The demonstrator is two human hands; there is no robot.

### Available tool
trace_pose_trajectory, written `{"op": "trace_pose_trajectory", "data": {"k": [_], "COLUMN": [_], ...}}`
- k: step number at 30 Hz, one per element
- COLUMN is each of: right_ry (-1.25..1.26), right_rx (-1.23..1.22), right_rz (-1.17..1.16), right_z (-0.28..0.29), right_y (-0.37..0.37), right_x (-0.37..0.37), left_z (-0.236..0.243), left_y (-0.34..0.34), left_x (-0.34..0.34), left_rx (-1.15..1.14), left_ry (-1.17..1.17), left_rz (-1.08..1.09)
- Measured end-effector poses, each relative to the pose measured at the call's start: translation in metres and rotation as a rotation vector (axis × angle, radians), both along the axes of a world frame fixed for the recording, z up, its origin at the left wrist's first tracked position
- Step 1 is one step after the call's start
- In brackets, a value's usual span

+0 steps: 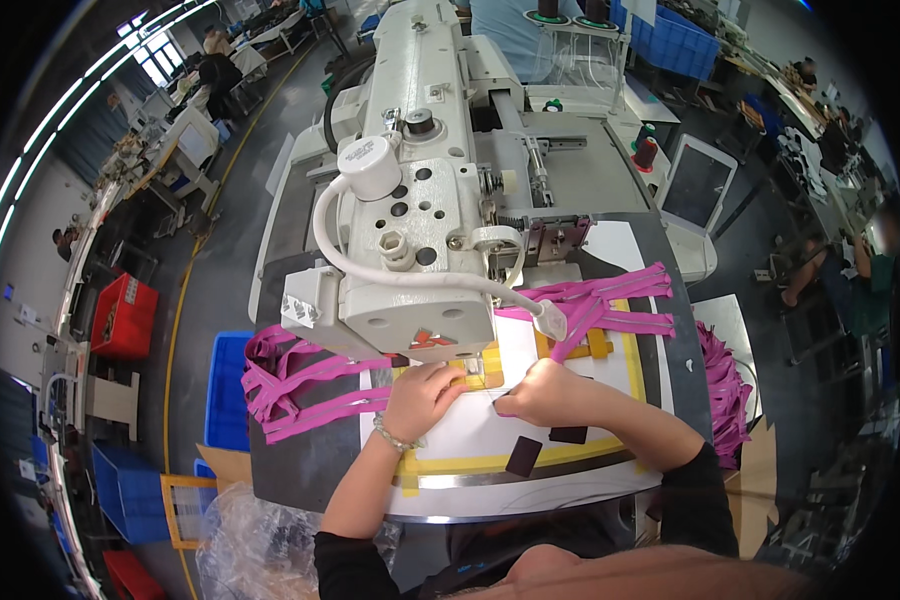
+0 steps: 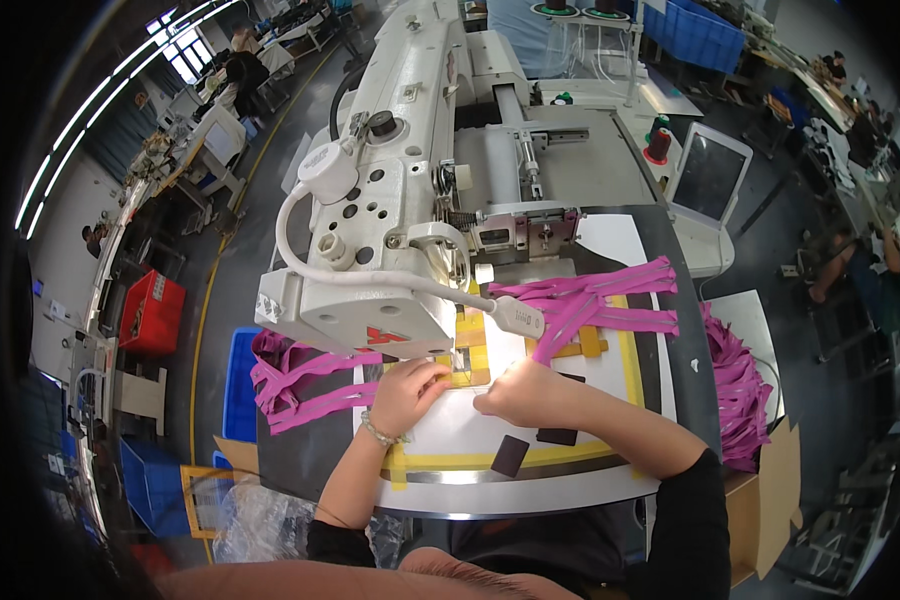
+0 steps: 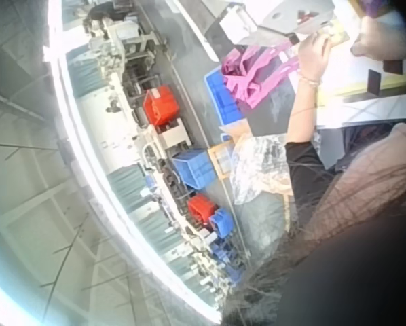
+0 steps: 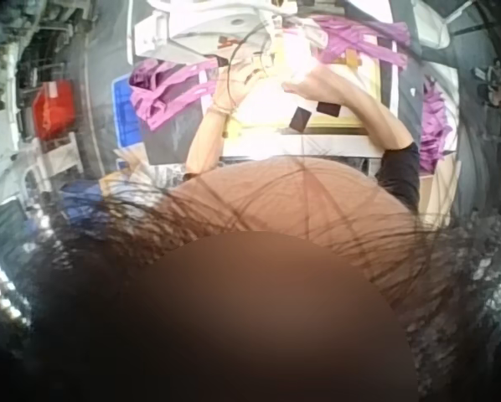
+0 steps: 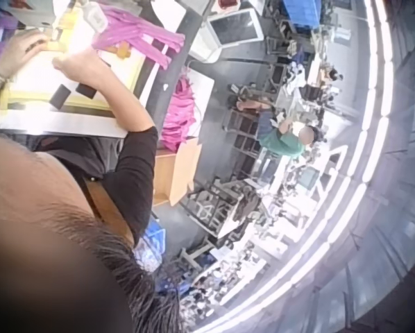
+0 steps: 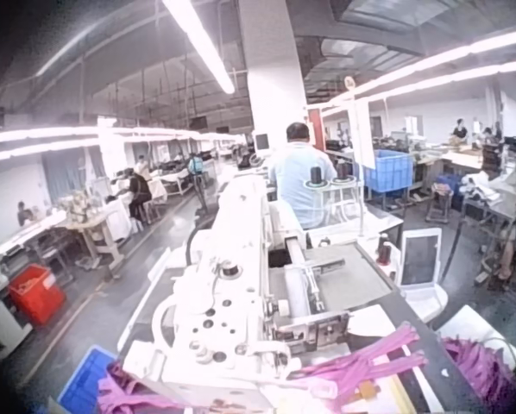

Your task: Sewing small leather or fabric tabs onto zippers using an industrial sewing machine.

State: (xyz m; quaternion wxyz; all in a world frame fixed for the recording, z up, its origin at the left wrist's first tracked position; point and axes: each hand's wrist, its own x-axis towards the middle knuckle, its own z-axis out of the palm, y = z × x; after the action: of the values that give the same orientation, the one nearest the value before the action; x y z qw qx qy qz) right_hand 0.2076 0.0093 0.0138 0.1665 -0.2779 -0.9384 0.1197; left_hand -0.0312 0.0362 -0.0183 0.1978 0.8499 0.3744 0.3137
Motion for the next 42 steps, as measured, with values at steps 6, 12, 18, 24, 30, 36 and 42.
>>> {"op": "trace_pose_trajectory", "data": {"k": [6, 12, 18, 24, 30, 36, 42], "right_ry": [-0.249, -0.348, -0.175, -0.008, 0.016, 0.639, 0.8], "right_rx": [0.063, 0.299, 0.625, 0.5, -0.101, -0.926, -1.306], "right_rz": [-0.133, -0.223, -0.145, -0.105, -0.17, -0.417, -0.258], "right_z": [0.04, 0.058, 0.053, 0.032, 0.048, 0.008, -0.027], "right_y": [-0.014, -0.033, -0.045, -0.06, -0.051, -0.02, -0.013], "right_x": [0.015, 0.005, -0.007, -0.032, -0.03, -0.021, -0.028], "left_z": [0.001, -0.002, 0.015, 0.006, 0.02, 0.026, 0.017], "left_y": [-0.006, -0.013, -0.017, -0.011, -0.021, -0.022, -0.017], "left_x": [0.014, 0.027, 0.02, -0.003, 0.002, 0.003, 0.001], "left_rx": [0.142, 0.102, -0.142, -0.848, -1.043, -1.09, -1.035], "left_ry": [0.211, 0.255, 0.252, -0.521, -0.574, -0.627, -0.559], "left_rz": [-0.147, 0.03, 0.064, -0.342, -0.087, -0.017, -0.034]}}
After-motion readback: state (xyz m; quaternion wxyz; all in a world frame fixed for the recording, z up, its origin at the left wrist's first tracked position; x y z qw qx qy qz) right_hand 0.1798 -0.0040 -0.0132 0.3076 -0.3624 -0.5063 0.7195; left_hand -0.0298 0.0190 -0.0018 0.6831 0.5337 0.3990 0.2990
